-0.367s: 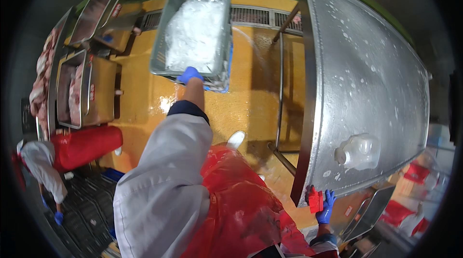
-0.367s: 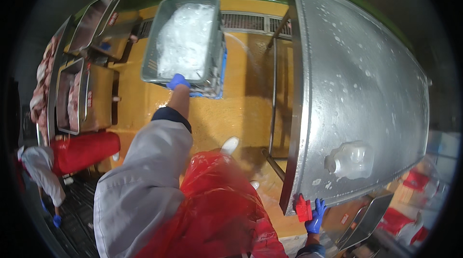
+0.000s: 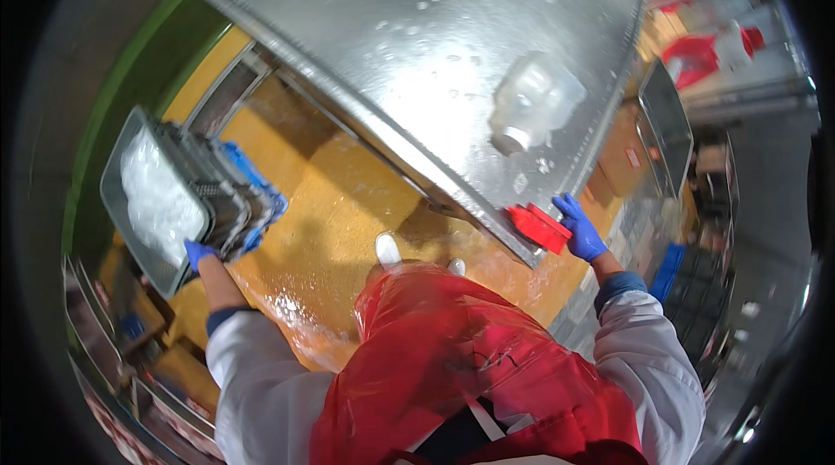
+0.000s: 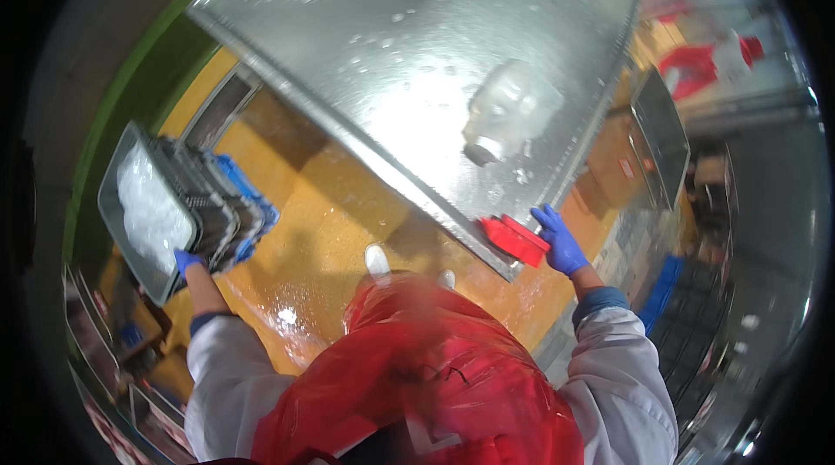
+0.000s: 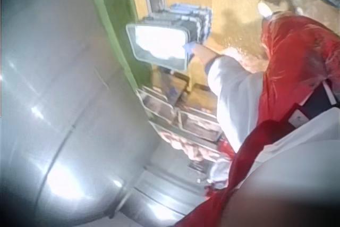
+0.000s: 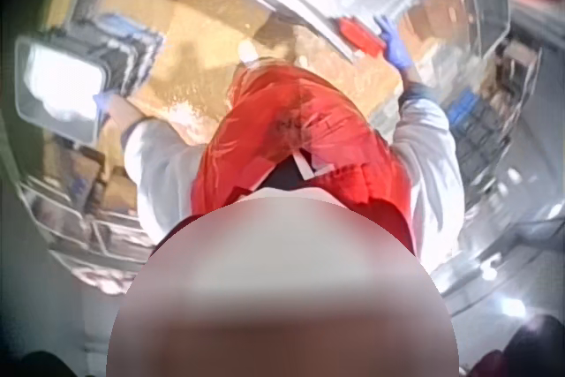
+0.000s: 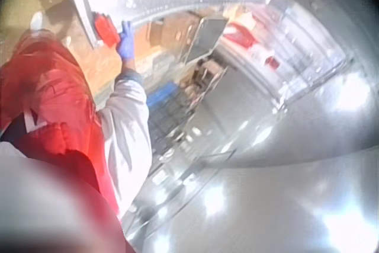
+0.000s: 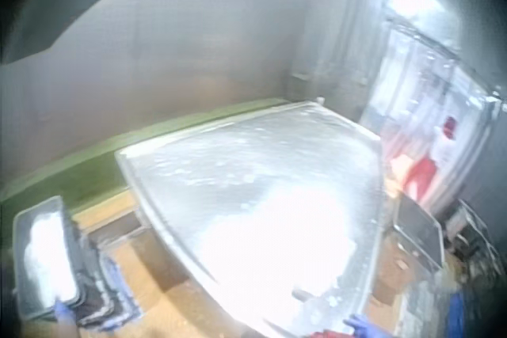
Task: The person scrubs a large stainless steel table and a metal tray using a red brush and a white cleaning agent. They repeatedly scoop the cleaning agent from a container, apply it to the surfaces, scrub, and rinse the brush in a tray of water.
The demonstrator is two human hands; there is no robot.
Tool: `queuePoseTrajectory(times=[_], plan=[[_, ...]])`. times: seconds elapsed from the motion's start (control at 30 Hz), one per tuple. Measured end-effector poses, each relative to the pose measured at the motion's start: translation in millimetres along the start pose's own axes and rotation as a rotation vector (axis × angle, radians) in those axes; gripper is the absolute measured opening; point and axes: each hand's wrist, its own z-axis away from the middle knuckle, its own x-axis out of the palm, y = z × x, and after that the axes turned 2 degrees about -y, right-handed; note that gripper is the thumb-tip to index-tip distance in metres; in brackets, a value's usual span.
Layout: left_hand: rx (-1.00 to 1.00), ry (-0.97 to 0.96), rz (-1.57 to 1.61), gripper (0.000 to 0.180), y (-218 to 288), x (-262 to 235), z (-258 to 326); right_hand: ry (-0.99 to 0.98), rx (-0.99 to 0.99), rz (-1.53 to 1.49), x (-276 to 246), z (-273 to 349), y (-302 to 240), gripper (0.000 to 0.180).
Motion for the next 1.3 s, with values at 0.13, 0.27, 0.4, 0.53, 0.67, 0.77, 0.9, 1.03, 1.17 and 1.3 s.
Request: queuePoseTrajectory(times=[0.13, 0.27, 0.4, 0.53, 0.67, 0.77, 0.9, 1.03, 1.17, 1.3], plan=[[1.028, -0.073, -0.271, 0.066, -64.1, 67.2, 90.1, 0.351, 0.238, -0.466, 40.8, 39.3, -32.1, 0.024], [1.327, -1.116, -0.158, 0.059, -134.8, 102.4, 376.9, 0.619, 0.560, -0.731, 84.3, 115.9, -61.2, 0.032], [1.702, -1.302, -0.441, 0.078, -191.7, 134.2, 568.1, 0.627, 0.856, -0.844, 137.6, 199.1, -35.8, 0.040], [1.812, -1.102, -0.734, 0.067, -242.4, 176.7, 647.6, 0.718, 1.113, -0.830, 183.6, 303.6, -17.1, 0.031], [1.699, -1.209, -0.672, 0.045, -275.0, 211.1, 645.5, 0.876, 1.296, -1.260, 280.8, 400.3, -3.5, 0.024], [1.525, -1.481, -0.435, 0.053, -290.3, 182.0, 667.7, 1.003, 1.449, -1.390, 302.8, 440.9, -4.1, 0.015], [1.097, -1.896, -0.321, 0.056, -318.1, 69.3, 754.0, 1.312, 1.059, -1.572, 319.1, 460.9, 58.3, 0.026], [0.579, -2.241, -0.510, 0.052, -401.7, -12.8, 854.5, 1.457, 0.553, -1.647, 148.6, 425.1, 105.6, 0.054], [0.447, -2.286, -0.652, 0.027, -529.0, -17.0, 909.7, 1.234, 0.354, -1.547, 31.1, 346.4, 185.5, 0.069], [-0.402, -2.225, -0.582, 0.031, -598.8, -7.3, 982.0, 1.168, 0.513, -0.728, -13.8, 262.9, 284.1, 0.069]])
